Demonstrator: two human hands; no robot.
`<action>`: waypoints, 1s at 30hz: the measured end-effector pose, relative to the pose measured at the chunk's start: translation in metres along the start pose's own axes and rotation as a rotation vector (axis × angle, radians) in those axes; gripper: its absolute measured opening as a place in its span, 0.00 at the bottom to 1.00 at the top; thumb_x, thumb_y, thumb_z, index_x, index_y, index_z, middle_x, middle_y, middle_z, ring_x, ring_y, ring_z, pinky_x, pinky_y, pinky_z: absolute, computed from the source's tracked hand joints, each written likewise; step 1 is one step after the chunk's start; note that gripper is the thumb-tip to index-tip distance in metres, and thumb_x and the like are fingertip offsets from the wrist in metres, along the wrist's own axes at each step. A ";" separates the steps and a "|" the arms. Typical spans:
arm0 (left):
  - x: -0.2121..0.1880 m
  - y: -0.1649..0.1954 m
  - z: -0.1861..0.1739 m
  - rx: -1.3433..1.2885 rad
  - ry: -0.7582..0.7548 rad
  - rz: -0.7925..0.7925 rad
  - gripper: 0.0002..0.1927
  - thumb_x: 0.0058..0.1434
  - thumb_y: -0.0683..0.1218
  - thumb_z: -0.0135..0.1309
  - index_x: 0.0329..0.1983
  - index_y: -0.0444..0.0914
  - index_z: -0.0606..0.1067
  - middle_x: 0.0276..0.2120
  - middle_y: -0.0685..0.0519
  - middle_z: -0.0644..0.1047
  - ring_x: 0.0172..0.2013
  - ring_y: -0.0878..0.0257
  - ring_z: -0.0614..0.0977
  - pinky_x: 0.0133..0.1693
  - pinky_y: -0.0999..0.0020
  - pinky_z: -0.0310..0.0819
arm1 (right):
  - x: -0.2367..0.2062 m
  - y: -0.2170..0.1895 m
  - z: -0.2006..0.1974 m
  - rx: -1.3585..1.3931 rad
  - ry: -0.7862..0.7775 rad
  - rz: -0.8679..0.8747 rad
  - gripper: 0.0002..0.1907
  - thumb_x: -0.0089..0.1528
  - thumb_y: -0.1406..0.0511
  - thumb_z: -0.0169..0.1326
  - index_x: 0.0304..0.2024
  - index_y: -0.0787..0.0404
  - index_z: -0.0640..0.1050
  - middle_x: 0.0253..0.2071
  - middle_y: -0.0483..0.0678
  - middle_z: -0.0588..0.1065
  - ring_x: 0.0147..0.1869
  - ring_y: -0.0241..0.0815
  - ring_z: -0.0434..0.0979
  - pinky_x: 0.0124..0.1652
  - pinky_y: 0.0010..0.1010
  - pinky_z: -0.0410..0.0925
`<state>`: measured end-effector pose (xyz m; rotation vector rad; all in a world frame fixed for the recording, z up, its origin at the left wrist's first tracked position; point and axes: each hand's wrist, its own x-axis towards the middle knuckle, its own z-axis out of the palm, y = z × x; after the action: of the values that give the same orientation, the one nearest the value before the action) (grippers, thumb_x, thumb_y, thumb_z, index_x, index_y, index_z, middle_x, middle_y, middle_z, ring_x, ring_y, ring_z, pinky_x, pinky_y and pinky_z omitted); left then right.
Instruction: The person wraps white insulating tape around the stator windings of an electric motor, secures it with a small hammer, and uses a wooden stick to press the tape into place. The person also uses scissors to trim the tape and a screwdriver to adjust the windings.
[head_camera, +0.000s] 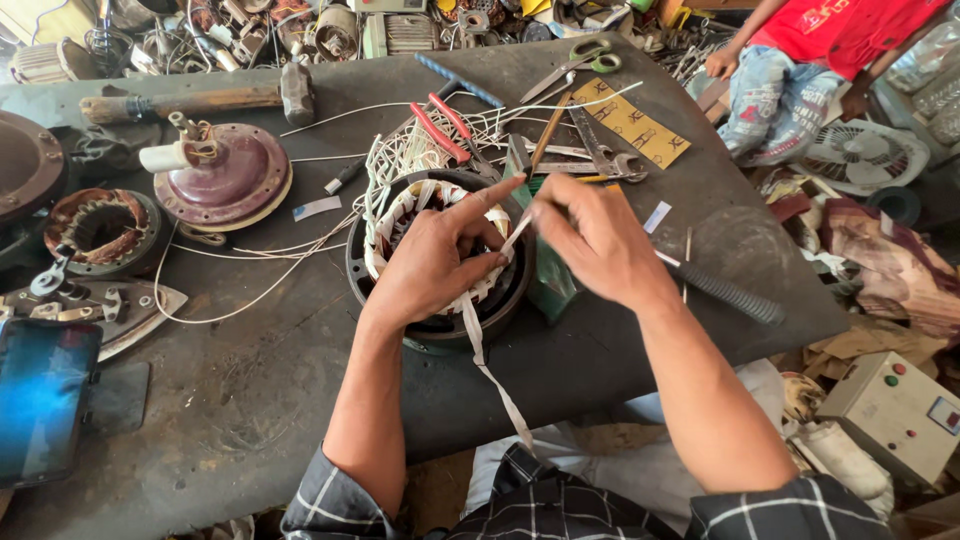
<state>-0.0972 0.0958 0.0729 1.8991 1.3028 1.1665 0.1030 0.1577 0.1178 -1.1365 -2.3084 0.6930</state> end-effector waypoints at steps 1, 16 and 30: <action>0.000 0.000 0.000 -0.007 0.005 -0.008 0.45 0.52 0.38 0.64 0.75 0.48 0.63 0.27 0.56 0.81 0.22 0.66 0.70 0.30 0.67 0.68 | 0.000 -0.001 0.000 -0.109 0.181 -0.187 0.06 0.64 0.66 0.55 0.39 0.63 0.75 0.30 0.53 0.72 0.32 0.49 0.72 0.36 0.38 0.66; -0.002 0.005 0.001 0.017 0.043 -0.008 0.43 0.53 0.36 0.60 0.74 0.46 0.64 0.25 0.54 0.78 0.24 0.62 0.75 0.32 0.65 0.71 | -0.028 0.001 0.034 -0.062 0.205 -0.283 0.19 0.56 0.69 0.64 0.51 0.60 0.81 0.44 0.50 0.80 0.45 0.51 0.82 0.43 0.37 0.73; -0.007 0.008 -0.001 0.169 0.070 0.133 0.42 0.57 0.37 0.60 0.75 0.45 0.61 0.32 0.47 0.81 0.35 0.47 0.83 0.39 0.54 0.74 | -0.014 0.006 0.035 -0.210 0.155 -0.225 0.13 0.52 0.63 0.67 0.41 0.53 0.86 0.34 0.41 0.80 0.39 0.47 0.74 0.41 0.40 0.67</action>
<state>-0.0956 0.0862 0.0772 2.1111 1.3687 1.2328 0.0930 0.1411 0.0844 -0.9590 -2.3676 0.2745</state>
